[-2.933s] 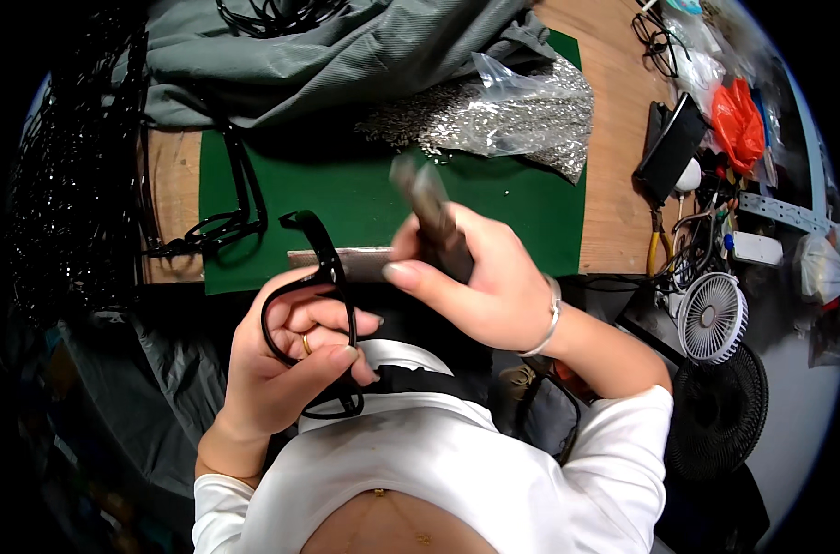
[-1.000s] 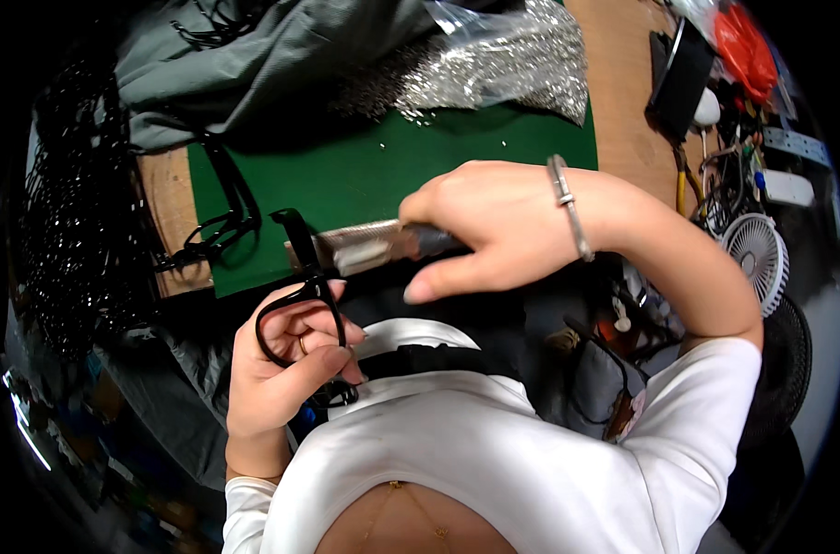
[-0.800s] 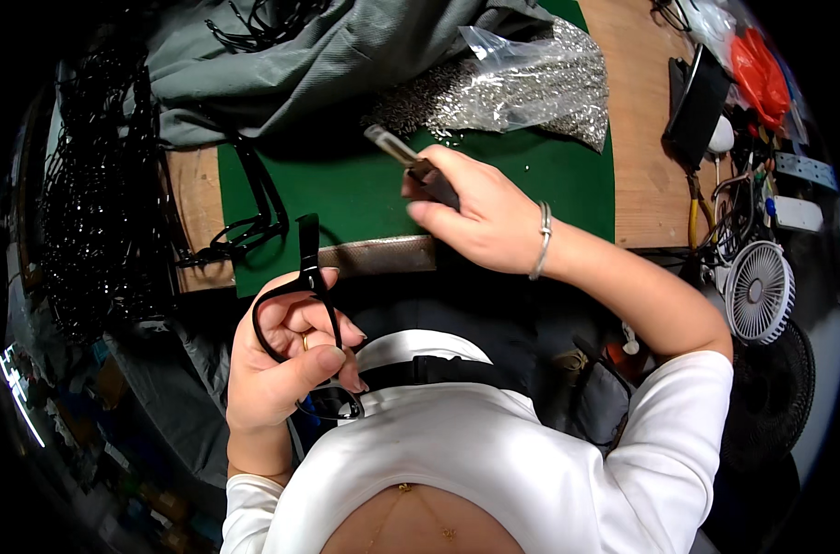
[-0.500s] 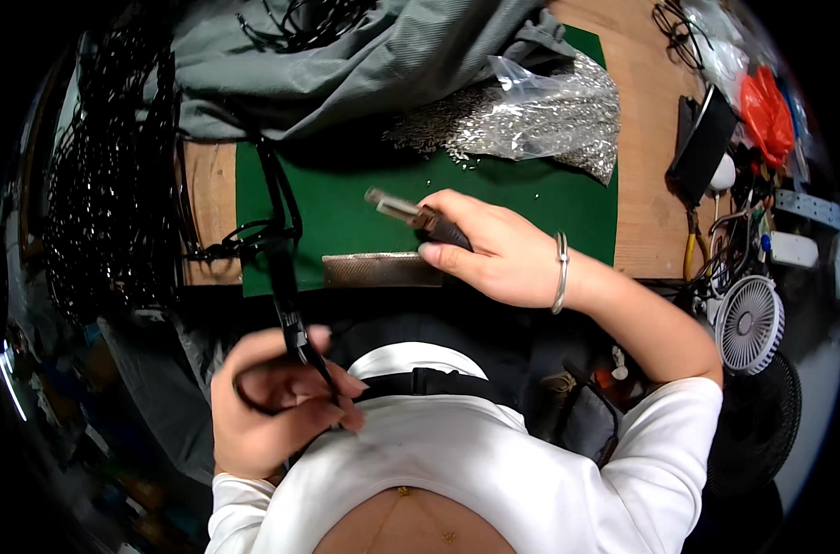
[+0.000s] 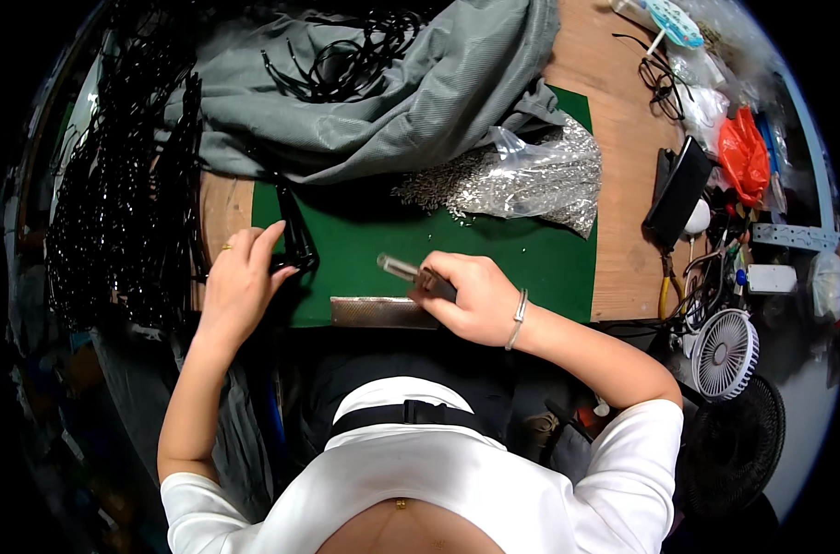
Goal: The person repeatedly picks up black plastic glasses frames from a pile, uses pliers to cut or trim the temple arms, and places the frames back on the table. The process is repeated for multiple frames throughout the clip.
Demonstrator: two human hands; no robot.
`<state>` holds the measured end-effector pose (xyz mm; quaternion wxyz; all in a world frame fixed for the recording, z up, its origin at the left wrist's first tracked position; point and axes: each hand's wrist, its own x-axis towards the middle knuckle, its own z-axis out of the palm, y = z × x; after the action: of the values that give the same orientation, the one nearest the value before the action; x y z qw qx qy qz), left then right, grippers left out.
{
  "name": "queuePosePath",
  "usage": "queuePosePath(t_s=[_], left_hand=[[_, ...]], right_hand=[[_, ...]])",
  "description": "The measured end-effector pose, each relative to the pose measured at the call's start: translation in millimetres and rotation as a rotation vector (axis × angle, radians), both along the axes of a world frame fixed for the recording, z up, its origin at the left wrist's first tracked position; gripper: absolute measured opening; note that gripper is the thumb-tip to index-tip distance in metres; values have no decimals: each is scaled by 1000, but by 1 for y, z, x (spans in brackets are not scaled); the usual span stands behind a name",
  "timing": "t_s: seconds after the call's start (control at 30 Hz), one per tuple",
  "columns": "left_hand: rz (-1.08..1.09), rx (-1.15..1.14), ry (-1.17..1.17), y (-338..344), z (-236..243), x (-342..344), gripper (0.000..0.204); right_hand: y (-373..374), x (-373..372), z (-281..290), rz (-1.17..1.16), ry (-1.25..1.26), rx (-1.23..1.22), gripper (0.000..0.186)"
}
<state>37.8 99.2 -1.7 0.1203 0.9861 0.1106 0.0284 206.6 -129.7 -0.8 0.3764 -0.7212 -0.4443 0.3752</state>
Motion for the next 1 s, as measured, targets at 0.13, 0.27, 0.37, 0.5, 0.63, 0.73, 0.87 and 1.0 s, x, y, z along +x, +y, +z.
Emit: queuePosePath(t_s=[0.13,0.27,0.37,0.5,0.63,0.73,0.87,1.0], left_hand=[[-146,-190,-33,17,20,11,59],[-46,-569,-448,37,40,97,27],[111,-190,-554,88,-1,180,32],[293,-349,-380,94,-28,209,39],[390,-989,-898,88,28,189,38],[213,-1227,-1050,31,83,145,25],[63,-1335,-745,-4,108,77,41],[-54,-1570,-793,-62,80,12,54]], right_hand=[[-18,0,9,-40,-20,2,12],[-15,-10,7,20,-81,38,13],[-4,-18,4,185,-177,107,15],[-20,-14,9,185,-240,112,18],[-25,2,6,158,-443,0,30],[-2,-1,0,161,-742,19,42],[-3,-6,-9,194,-810,-149,50],[-24,0,7,96,-702,-71,43]])
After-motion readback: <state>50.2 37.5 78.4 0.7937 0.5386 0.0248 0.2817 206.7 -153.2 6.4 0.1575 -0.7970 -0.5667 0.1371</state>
